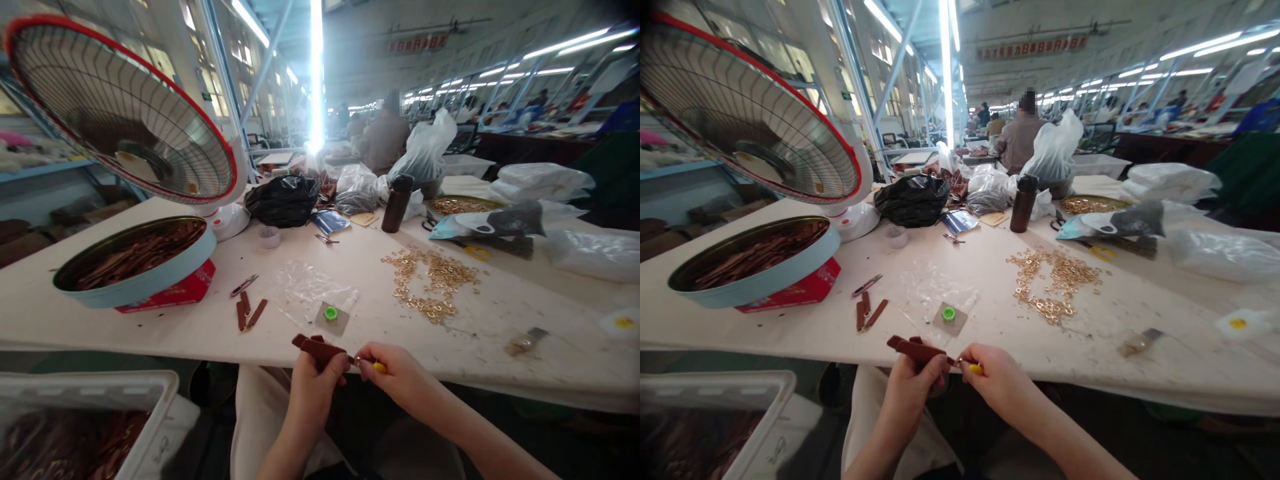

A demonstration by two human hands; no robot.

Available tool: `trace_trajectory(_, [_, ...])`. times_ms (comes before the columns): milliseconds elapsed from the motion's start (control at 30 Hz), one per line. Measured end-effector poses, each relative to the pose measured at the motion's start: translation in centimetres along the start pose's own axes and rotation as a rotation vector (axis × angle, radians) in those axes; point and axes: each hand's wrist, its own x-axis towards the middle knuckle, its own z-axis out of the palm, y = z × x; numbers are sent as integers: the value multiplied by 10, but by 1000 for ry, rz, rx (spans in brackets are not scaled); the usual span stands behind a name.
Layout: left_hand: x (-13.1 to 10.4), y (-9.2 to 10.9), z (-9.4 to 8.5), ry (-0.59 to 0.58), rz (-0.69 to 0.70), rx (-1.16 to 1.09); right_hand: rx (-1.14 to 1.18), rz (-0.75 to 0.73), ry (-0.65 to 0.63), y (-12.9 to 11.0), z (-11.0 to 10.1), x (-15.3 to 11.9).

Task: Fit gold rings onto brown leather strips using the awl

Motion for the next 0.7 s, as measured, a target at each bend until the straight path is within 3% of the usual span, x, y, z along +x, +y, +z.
trace_trajectory(167, [-16,4,1,23,263,151,14,-12,20,-4,-1,-7])
trace_trajectory(333, [-25,-4,0,-127,523,312,91,8,-10,-2,0,-13])
trace_trajectory(500, [-24,-13,1,-161,483,352,112,34,-49,2,1,-18])
trace_trajectory(700, [-19,-9,5,33,221,192,112,16,-81,3,1,-20])
